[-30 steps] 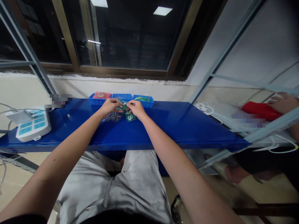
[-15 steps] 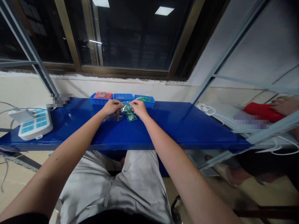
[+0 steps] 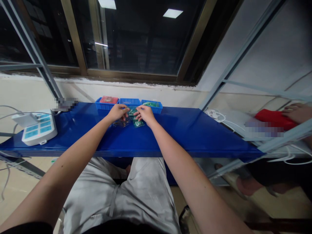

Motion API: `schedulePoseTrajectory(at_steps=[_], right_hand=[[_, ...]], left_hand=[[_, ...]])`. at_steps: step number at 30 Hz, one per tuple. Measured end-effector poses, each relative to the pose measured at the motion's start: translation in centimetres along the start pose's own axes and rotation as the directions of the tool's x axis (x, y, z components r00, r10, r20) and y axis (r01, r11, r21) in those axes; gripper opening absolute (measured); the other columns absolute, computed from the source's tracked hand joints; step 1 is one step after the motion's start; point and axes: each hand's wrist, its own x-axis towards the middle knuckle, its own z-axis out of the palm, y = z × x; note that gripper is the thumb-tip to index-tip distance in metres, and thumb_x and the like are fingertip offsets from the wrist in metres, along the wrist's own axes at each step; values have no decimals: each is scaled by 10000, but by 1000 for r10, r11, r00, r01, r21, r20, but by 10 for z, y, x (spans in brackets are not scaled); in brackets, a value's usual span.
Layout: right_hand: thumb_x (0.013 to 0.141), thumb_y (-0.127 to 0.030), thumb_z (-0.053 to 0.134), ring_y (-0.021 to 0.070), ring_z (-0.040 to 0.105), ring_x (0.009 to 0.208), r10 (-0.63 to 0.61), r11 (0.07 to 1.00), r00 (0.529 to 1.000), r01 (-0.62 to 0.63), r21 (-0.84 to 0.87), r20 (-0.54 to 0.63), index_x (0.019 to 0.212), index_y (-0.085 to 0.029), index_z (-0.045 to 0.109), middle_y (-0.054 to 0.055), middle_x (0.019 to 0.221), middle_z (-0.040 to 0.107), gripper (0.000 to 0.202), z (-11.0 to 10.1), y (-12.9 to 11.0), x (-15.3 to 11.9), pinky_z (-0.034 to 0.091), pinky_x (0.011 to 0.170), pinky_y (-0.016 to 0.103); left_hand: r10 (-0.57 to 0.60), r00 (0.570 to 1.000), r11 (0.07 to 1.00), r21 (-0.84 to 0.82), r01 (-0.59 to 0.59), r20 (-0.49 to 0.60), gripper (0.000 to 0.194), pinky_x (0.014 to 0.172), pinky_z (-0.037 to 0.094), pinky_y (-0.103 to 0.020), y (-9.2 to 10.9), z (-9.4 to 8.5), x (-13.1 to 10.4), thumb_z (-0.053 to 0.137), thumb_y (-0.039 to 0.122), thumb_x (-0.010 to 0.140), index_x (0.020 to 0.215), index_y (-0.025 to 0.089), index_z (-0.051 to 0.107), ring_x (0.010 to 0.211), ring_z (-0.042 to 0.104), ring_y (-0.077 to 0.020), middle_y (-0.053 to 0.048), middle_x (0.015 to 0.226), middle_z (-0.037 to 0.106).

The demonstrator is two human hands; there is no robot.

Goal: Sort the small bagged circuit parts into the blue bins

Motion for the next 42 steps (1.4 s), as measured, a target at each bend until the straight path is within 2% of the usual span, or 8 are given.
schedulePoseTrajectory(at_steps=[6,9,15,19,27,32,37,42], right_hand=[[946,-314,542,119,662,539,-57,997,997,59,42,-49,809,-163,586,28,743,672,209,-1,1,2,467,401,180],[840,-153,618,131,662,576,-161,987,986,160,-20,-52,811,-171,589,-9,703,627,44,-2,6,5,450,404,173],[741,-52,587,100,617,554,-279,954,960,277,-112,-6,1017,-207,627,-58,702,534,319,-2,15,10,422,443,163],[731,-60,579,91,600,558,-281,950,960,281,-133,25,1062,-219,648,-52,736,529,374,-1,17,10,452,493,180],[743,-91,607,91,589,543,-270,953,963,271,-139,27,1028,-206,679,-33,749,572,315,0,14,8,435,471,184],[757,-113,632,111,594,536,-238,967,971,238,-86,18,952,-182,706,-23,650,594,219,0,14,9,400,416,182],[789,-142,614,129,615,550,-201,979,966,194,-59,-165,828,-147,715,6,622,634,108,-13,16,20,432,434,193],[810,-156,564,135,669,639,-46,991,878,101,90,-476,1092,-132,695,51,869,704,312,-43,20,33,464,431,181]], left_hand=[[8,999,992,-124,-12,-36,233,553,514,-334,11,3,-4,627,347,885,920,128,702,638,689,-218,-152,955,714],[55,997,986,-156,-62,-50,184,578,528,-314,10,2,-3,665,319,859,885,138,680,675,693,-210,-113,857,695],[60,992,974,-209,-83,-113,281,547,514,-274,-3,3,5,730,143,771,967,180,533,546,637,-149,7,684,619],[85,987,971,-211,-113,-135,371,521,509,-257,-11,4,10,720,88,740,1009,189,484,504,602,-122,44,690,590],[133,978,974,-159,-158,-158,325,512,501,-240,-14,3,12,722,101,723,952,174,502,506,582,-101,30,723,603],[88,986,982,-153,-110,-143,352,514,488,-232,-12,4,11,715,131,742,988,195,471,494,594,-106,40,689,599],[55,988,995,-75,-66,-145,260,494,452,-235,-11,5,10,623,129,785,958,196,442,525,631,-141,4,691,626],[116,982,989,108,-100,-151,158,529,449,-246,-17,4,13,570,132,776,898,188,487,571,640,-150,-19,720,646]])
